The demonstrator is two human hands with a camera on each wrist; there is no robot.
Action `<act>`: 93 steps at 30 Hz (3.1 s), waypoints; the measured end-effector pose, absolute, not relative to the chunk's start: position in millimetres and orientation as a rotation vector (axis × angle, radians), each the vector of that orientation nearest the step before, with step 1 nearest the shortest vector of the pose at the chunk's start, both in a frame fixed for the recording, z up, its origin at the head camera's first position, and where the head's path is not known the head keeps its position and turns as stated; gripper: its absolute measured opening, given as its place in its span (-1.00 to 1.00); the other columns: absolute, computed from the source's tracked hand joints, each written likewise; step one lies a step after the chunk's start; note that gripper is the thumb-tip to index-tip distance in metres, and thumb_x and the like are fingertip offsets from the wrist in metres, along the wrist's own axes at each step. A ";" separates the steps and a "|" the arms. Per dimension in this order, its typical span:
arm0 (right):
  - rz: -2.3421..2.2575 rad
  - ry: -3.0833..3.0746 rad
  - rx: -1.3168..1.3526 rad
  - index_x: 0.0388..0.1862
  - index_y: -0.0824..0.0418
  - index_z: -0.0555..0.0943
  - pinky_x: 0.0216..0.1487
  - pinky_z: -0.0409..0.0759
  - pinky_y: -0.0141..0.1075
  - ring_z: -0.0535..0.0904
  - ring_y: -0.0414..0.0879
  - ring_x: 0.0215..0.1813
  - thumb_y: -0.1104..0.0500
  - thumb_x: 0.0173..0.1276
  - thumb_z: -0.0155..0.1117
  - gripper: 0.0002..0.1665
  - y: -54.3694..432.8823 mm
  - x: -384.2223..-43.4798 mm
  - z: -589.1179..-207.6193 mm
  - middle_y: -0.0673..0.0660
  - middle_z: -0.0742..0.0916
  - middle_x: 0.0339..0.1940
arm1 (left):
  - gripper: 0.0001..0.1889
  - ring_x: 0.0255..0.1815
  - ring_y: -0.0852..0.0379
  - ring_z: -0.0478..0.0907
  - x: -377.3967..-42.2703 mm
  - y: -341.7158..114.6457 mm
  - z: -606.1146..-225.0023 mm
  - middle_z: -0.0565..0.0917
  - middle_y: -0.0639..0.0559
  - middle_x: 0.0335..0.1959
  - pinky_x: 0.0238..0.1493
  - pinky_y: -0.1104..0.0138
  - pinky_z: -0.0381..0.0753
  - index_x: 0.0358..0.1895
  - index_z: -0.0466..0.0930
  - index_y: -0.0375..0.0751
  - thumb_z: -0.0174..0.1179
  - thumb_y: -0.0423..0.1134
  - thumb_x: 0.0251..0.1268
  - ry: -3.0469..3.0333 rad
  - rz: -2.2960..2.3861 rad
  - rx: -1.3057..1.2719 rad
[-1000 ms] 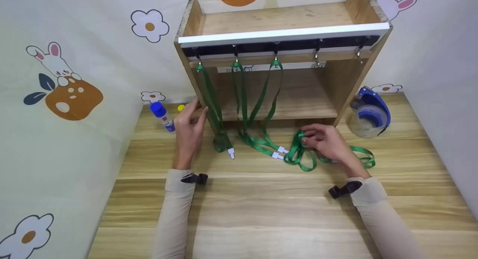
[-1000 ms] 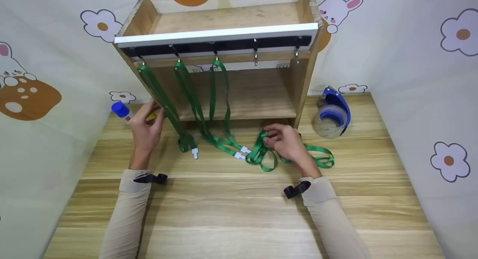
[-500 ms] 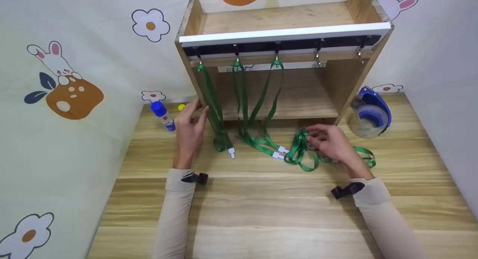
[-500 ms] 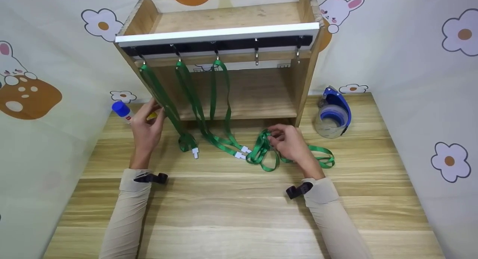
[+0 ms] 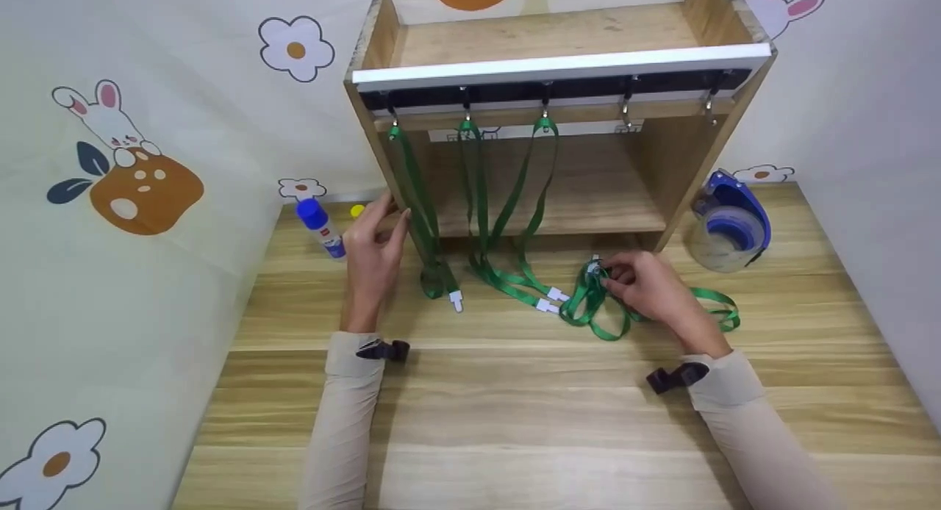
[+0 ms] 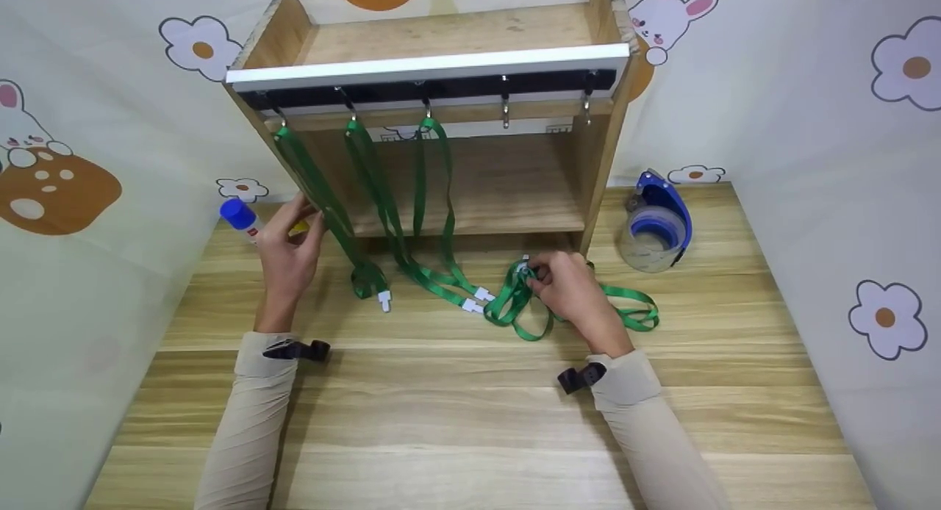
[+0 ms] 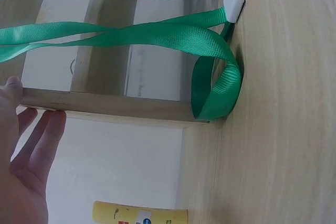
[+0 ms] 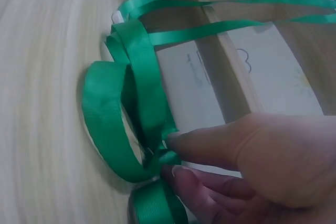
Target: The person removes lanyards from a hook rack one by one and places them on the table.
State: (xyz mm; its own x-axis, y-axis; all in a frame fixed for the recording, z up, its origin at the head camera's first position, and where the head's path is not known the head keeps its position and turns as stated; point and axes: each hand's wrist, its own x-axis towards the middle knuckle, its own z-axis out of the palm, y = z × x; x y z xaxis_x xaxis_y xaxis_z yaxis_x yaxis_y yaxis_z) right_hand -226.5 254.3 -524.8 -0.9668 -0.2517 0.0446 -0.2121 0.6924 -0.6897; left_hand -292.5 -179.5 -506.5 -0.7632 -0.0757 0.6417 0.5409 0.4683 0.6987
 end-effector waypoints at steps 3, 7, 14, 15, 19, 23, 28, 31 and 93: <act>-1.138 2.851 -0.361 0.11 0.42 0.78 -0.19 0.83 -0.14 0.84 0.09 -0.20 0.32 0.46 0.47 -0.70 250.5 -226.0 -525.1 0.31 0.88 -0.22 | -0.54 0.12 0.04 0.83 -292.4 -180.0 -505.9 0.83 -0.06 0.17 -0.06 0.17 0.90 0.42 0.67 -0.11 0.40 -0.21 0.52 -2.114 -1.298 -0.399; -1.101 2.919 -0.343 0.08 0.39 0.79 -0.22 0.85 -0.05 0.85 0.04 -0.28 0.24 0.45 0.50 -0.69 245.3 -226.6 -527.7 0.26 0.88 -0.28 | -0.54 0.14 0.07 0.82 -292.9 -180.9 -506.3 0.82 -0.02 0.19 -0.05 0.21 0.89 0.44 0.66 -0.04 0.37 -0.17 0.55 -2.115 -1.298 -0.413; -1.107 2.970 -0.306 0.02 0.40 0.80 -0.33 0.79 -0.18 0.82 -0.05 -0.41 0.18 0.40 0.57 -0.66 238.4 -227.6 -530.7 0.22 0.88 -0.40 | -0.56 0.15 0.09 0.82 -293.6 -181.8 -508.0 0.83 0.00 0.18 -0.06 0.06 0.90 0.44 0.67 0.02 0.35 -0.13 0.57 -2.109 -1.298 -0.412; -1.115 2.961 -0.289 0.04 0.40 0.79 -0.34 0.78 -0.21 0.82 -0.05 -0.41 0.21 0.41 0.56 -0.67 238.2 -227.6 -530.9 0.23 0.88 -0.39 | -0.56 0.15 0.08 0.82 -293.5 -181.7 -508.0 0.83 0.01 0.18 -0.06 0.07 0.90 0.44 0.67 0.02 0.36 -0.13 0.57 -2.108 -1.300 -0.410; -1.204 2.907 -0.214 0.11 0.43 0.75 -0.37 0.74 -0.37 0.85 0.00 -0.37 0.33 0.44 0.45 -0.69 238.9 -228.6 -532.7 0.30 0.88 -0.31 | -0.55 0.15 0.09 0.82 -292.5 -181.3 -507.2 0.83 0.01 0.18 -0.04 0.12 0.90 0.43 0.68 0.01 0.37 -0.14 0.56 -2.118 -1.293 -0.400; -1.335 2.847 -0.155 0.14 0.43 0.73 -0.39 0.70 -0.52 0.88 0.08 -0.30 0.35 0.49 0.38 -0.70 239.9 -230.5 -536.7 0.37 0.87 -0.22 | -0.54 0.15 0.12 0.81 -291.5 -180.7 -506.6 0.82 0.03 0.18 0.00 0.16 0.89 0.44 0.67 -0.01 0.38 -0.13 0.55 -2.127 -1.290 -0.386; -1.419 2.755 -0.086 0.17 0.39 0.72 -0.32 0.76 -0.51 0.88 0.03 -0.30 0.28 0.55 0.36 -0.70 240.4 -231.4 -537.9 0.36 0.88 -0.20 | -0.54 0.15 0.11 0.82 -291.4 -180.6 -506.0 0.83 0.00 0.18 0.00 0.15 0.89 0.44 0.66 -0.04 0.37 -0.15 0.55 -2.125 -1.285 -0.389; -1.457 2.695 -0.082 0.22 0.42 0.68 -0.31 0.80 -0.46 0.89 0.00 -0.31 0.26 0.59 0.34 -0.67 241.7 -230.2 -535.2 0.37 0.87 -0.18 | -0.55 0.14 0.11 0.82 -291.5 -180.7 -506.1 0.83 0.00 0.17 -0.01 0.12 0.89 0.44 0.67 -0.05 0.36 -0.15 0.56 -2.120 -1.289 -0.393; -1.888 2.829 -0.393 0.01 0.42 0.76 -0.02 0.87 -0.32 0.90 0.06 -0.04 0.03 0.49 0.53 -0.57 120.8 -237.6 -443.6 0.29 0.89 -0.08 | -0.53 0.18 0.13 0.80 -291.5 -180.2 -506.5 0.80 0.08 0.25 -0.02 0.06 0.90 0.48 0.63 0.10 0.34 -0.11 0.58 -2.127 -1.280 -0.401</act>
State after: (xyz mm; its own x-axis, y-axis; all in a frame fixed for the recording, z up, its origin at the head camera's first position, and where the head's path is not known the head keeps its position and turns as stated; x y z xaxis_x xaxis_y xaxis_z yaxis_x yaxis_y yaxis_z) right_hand -237.6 120.8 -443.6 -0.9347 -0.0325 0.3540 -0.3394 0.3778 -0.8614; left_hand -291.5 -180.2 -506.5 -0.7636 -0.0543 0.6435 0.5431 0.4850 0.6854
